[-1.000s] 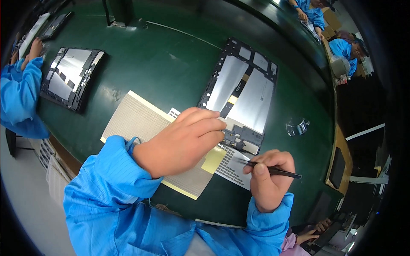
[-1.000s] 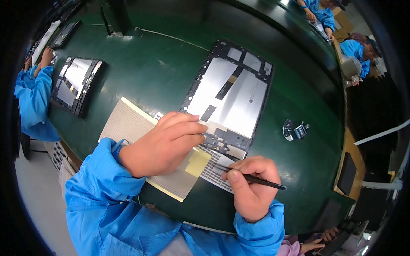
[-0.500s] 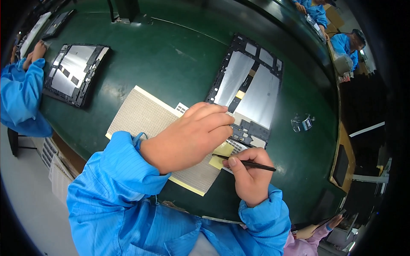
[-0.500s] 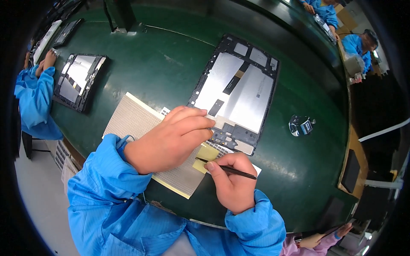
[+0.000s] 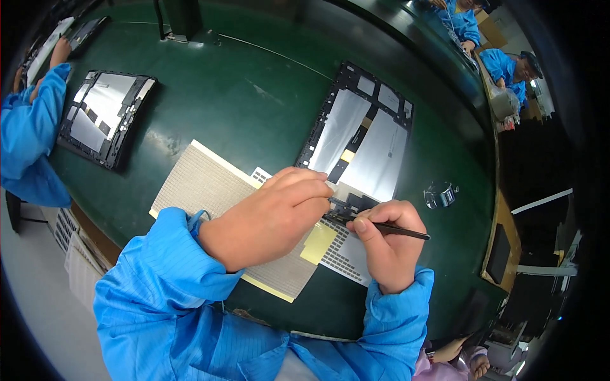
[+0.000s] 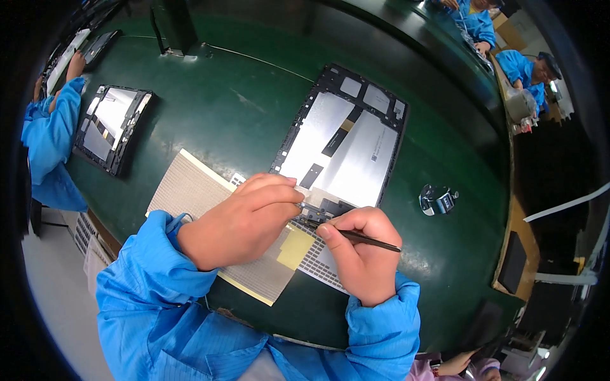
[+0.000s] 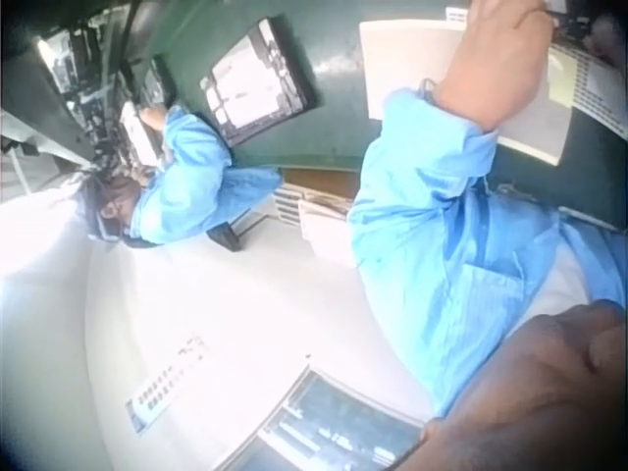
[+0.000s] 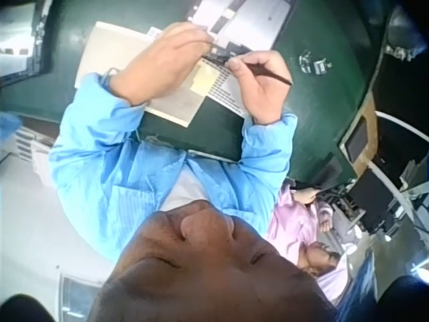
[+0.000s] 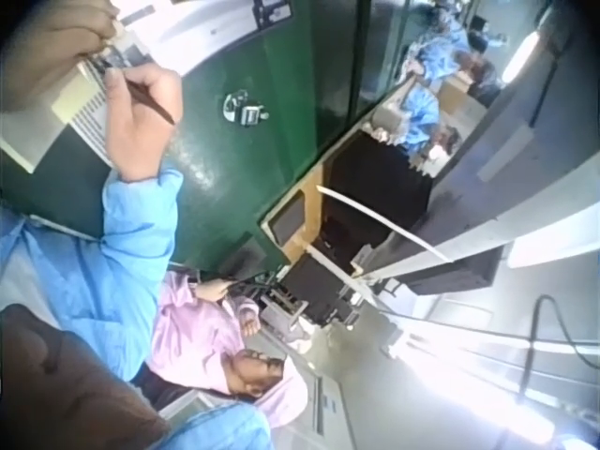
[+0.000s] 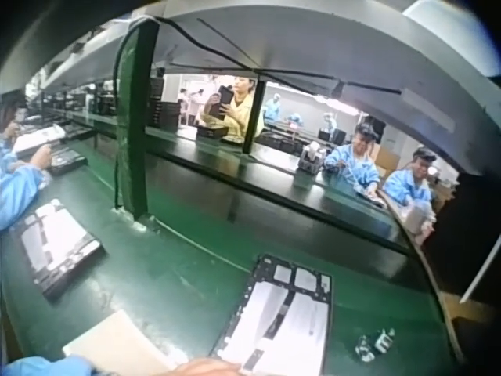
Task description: The person assembles internal components and a screen frame into a tablet using a small hand tool.
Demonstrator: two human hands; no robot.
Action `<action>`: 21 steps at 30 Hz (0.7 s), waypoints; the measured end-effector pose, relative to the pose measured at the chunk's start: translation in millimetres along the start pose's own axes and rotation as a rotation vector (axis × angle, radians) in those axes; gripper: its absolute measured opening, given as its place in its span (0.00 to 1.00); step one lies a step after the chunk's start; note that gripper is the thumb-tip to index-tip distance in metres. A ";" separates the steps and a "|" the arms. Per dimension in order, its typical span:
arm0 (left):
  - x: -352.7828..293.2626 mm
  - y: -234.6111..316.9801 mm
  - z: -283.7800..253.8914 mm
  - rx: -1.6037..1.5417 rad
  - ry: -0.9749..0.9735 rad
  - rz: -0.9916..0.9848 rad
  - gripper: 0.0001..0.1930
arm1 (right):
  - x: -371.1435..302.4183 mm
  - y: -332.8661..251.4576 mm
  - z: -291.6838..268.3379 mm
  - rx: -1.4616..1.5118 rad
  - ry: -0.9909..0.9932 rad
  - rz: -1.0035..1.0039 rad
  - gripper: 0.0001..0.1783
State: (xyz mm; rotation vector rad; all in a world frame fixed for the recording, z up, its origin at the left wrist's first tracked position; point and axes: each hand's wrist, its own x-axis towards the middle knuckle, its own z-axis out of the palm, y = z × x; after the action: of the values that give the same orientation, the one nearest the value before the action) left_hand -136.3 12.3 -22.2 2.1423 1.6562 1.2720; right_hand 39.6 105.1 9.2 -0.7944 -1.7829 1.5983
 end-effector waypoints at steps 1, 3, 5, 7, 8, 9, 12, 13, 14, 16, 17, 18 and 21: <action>-0.3 0.9 -0.2 0.006 0.002 -0.009 0.13 | 0.4 0.4 -1.3 -0.055 -0.025 -0.025 0.08; -0.4 1.3 -0.1 0.014 0.005 -0.018 0.13 | 0.5 1.3 -3.1 -0.110 -0.051 -0.052 0.08; -0.5 1.2 0.2 0.002 0.015 -0.003 0.13 | -0.1 2.3 -3.7 -0.120 -0.079 -0.071 0.09; 0.0 1.8 0.5 0.005 0.016 0.006 0.14 | -0.1 -2.6 -2.6 -0.202 -0.110 -0.135 0.09; 0.3 2.3 0.4 0.008 0.015 0.013 0.14 | -0.5 -4.6 -1.7 -0.282 -0.143 -0.197 0.10; -0.1 2.5 -0.2 0.008 0.014 0.013 0.14 | -2.2 -3.4 1.0 -0.282 -0.142 -0.197 0.10; -0.9 3.1 -2.8 -0.014 0.017 0.003 0.15 | -12.2 -0.8 6.7 -0.080 0.005 -0.142 0.09; -0.1 3.7 -4.4 -0.017 -0.010 0.000 0.15 | -19.8 -3.4 6.0 0.044 0.039 -0.088 0.09; 0.0 3.5 -5.3 -0.020 -0.038 -0.004 0.15 | -26.2 -3.6 5.7 0.169 0.072 -0.032 0.09; 0.1 4.4 -7.0 -0.006 -0.050 0.004 0.14 | -40.4 3.5 7.6 0.082 0.023 0.062 0.09; -0.6 5.1 -7.2 0.013 -0.060 0.016 0.13 | -44.6 8.5 10.1 -0.005 -0.029 0.148 0.09; -0.7 5.3 -6.4 0.011 -0.064 0.013 0.13 | -45.5 13.6 15.7 0.031 -0.033 0.222 0.09; -1.2 4.9 -5.5 0.049 -0.041 0.003 0.11 | -42.0 12.5 22.4 0.092 0.021 0.211 0.09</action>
State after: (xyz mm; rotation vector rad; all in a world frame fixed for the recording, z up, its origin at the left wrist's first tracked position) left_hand -136.6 7.4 -16.5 2.1837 1.6853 1.1922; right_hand 49.4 59.8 -7.1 -0.9775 -1.6422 1.7864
